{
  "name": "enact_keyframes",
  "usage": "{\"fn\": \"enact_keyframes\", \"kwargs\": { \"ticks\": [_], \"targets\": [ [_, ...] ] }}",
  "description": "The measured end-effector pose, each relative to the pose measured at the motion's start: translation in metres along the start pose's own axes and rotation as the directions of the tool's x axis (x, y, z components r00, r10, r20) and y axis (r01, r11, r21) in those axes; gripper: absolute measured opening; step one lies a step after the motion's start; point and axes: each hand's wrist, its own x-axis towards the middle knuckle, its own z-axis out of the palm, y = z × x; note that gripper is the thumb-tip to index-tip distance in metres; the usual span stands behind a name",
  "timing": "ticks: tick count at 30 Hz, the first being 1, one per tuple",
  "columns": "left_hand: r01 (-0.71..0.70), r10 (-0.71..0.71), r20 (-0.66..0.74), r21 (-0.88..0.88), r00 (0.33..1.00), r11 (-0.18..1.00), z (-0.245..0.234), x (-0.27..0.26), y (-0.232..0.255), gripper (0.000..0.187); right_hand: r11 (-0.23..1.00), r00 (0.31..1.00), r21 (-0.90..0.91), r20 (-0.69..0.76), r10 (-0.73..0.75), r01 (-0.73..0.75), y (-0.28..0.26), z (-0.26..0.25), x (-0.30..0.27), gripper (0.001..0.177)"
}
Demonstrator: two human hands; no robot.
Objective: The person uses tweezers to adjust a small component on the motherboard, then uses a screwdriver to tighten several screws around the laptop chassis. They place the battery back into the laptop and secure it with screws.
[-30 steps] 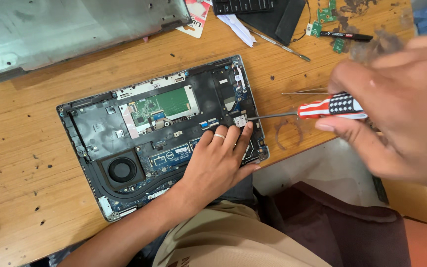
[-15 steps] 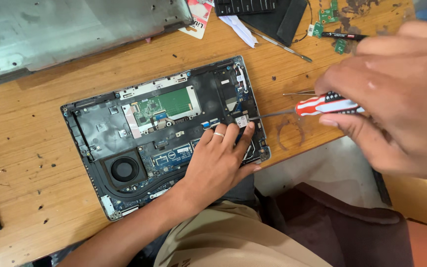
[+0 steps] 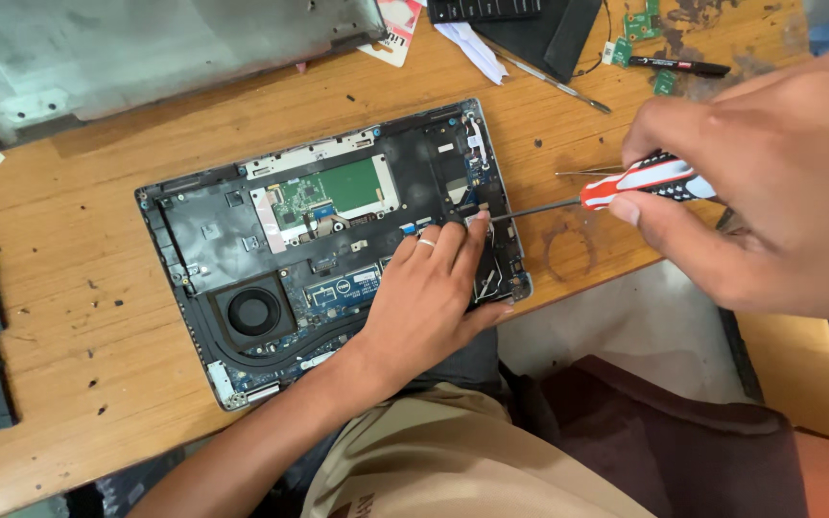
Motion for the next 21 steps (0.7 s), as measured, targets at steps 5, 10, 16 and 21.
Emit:
{"fn": "enact_keyframes", "kwargs": {
  "ticks": [5, 10, 16, 21],
  "targets": [
    [0.010, -0.010, -0.005, 0.009, 1.000, 1.000, 0.002, 0.000, 0.003, 0.080, 1.000, 0.997, 0.017, -0.071, 0.023, -0.022, 0.014, 0.018, -0.014, 0.029],
    [-0.031, 0.034, -0.022, 0.098, 0.999, 0.995, 0.003, 0.000, 0.005, 0.076, 0.890, 0.961, 0.456, -0.251, 0.121, 0.007, 0.053, 0.079, -0.054, 0.029],
    [-0.053, 0.056, -0.016, 0.149, 0.998, 0.987, 0.002, 0.005, 0.007, 0.075, 0.540, 0.829, 0.838, -0.356, 0.431, 0.079, 0.078, 0.147, -0.103, 0.029],
    [-0.054, 0.067, -0.119, 0.113, 0.991, 0.992, -0.018, -0.008, 0.018, 0.065, 0.488, 0.587, 0.868, -0.440, 0.679, 0.086, 0.020, 0.191, -0.110, 0.032]
  ]
}}
